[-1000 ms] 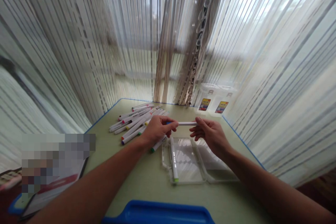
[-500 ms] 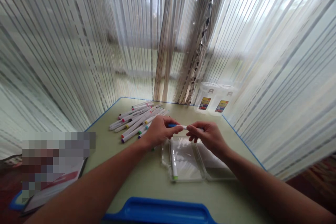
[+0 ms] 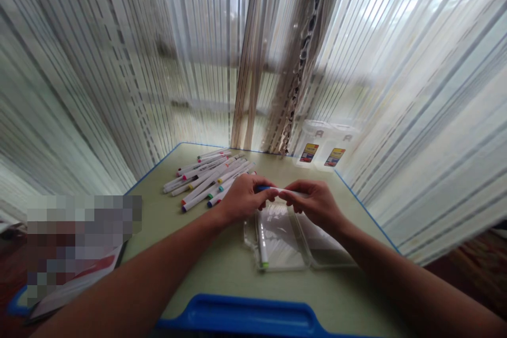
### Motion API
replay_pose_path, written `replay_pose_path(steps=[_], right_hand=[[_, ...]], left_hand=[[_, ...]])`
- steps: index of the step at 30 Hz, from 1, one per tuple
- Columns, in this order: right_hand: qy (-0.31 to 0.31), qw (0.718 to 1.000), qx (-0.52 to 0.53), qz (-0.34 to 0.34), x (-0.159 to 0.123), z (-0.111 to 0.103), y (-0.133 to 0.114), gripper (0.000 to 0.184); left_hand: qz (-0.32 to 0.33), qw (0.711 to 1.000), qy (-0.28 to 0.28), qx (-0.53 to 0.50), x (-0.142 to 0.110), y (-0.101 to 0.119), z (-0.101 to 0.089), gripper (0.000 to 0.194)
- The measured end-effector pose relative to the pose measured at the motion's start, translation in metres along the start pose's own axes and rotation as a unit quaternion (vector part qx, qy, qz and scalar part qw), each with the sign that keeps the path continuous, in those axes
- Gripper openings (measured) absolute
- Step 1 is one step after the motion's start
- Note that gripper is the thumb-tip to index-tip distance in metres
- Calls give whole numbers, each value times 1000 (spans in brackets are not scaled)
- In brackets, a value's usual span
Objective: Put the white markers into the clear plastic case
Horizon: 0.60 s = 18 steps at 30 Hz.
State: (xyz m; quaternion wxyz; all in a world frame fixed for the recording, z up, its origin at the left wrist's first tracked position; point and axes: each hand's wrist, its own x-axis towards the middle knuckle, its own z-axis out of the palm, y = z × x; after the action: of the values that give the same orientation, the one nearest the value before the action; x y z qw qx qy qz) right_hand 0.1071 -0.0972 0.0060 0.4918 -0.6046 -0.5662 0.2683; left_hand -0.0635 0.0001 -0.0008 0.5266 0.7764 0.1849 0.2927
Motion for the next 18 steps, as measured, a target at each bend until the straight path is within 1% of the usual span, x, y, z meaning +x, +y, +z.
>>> replay_pose_path(steps=[5,8,12,15,18], right_hand=[[-4,998,52,16,2,-1,0,33],[-16,994,109,25,3,-1,0,32],[-44,971,223,69,3,-1,2,30],[-43,951,287,108,2,-1,1,28],[-35,944,308,116,2,-3,0,27]], left_hand=[[-27,997,7,-70,2,1,-1,27],[-45,991,9,-128,4,0,-3,27],[-68,967,25,-243,6,-2,-6,26],[-79,955,43,-283,8,-3,-7,24],[-85,947,69,-303,8,-3,-7,23]])
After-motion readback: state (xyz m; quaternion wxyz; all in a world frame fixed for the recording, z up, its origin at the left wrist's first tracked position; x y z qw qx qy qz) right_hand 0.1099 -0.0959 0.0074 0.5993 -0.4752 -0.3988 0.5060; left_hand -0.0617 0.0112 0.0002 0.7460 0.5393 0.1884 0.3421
